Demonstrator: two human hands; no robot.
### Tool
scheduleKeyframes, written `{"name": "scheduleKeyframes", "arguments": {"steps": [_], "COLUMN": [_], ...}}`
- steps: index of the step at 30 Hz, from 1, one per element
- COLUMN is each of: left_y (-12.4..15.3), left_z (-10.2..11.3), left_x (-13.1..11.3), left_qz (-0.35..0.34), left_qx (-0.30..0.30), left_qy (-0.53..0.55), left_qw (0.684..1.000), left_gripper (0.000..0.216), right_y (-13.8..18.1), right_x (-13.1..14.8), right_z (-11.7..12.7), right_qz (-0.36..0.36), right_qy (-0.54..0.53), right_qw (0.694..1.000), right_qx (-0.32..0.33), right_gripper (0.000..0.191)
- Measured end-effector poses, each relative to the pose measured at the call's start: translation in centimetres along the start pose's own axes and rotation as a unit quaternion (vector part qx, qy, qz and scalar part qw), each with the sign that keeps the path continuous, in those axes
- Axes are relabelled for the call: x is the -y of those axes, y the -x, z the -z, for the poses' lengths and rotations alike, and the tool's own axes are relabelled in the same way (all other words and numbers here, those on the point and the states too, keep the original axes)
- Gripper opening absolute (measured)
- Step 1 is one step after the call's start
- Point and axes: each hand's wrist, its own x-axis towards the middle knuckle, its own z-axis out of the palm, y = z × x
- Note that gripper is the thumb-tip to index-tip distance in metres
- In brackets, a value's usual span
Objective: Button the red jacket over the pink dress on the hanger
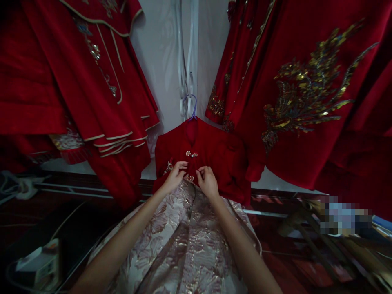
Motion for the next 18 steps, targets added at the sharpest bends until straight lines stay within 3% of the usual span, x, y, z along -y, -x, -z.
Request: {"name": "scheduleKeyframes", "arguments": {"steps": [3,6,8,11,14,18], "left_y": [-0.9,-2.0,-2.5,-2.6,-1.4,0.7], "left_z": [-0.8,-2.1,-3.1,-4.0,-3.8,-2.9], "left_x": [0.3,0.1,-0.2,-0.7,-0.8,0.0], "left_qz": [0.074,0.145,0.176,0.200,0.220,0.225], "left_qx": [0.005,-0.024,-0.042,-0.054,-0.106,-0.190], "left_qy": [0.085,0.126,0.148,0.201,0.203,0.141], "left_qw": [0.994,0.981,0.972,0.957,0.948,0.945], "left_gripper": [0.025,0.044,0.057,0.069,0.070,0.066], "right_y": [-1.5,-2.9,-3.1,-2.2,-0.7,1.0], "right_x": [-0.8,-0.7,0.0,1.4,2.6,3.6], "right_z": [1.6,3.3,3.8,2.9,0.9,-1.3], "right_qz": [-0.080,-0.175,-0.186,-0.153,-0.122,-0.018], "right_qy": [-0.155,-0.310,-0.352,-0.352,-0.325,-0.172], "right_qw": [0.985,0.935,0.917,0.922,0.935,0.984], "right_qx": [-0.014,-0.001,0.010,0.045,0.069,0.042], "right_gripper": [0.035,0.039,0.038,0.033,0.033,0.033]}}
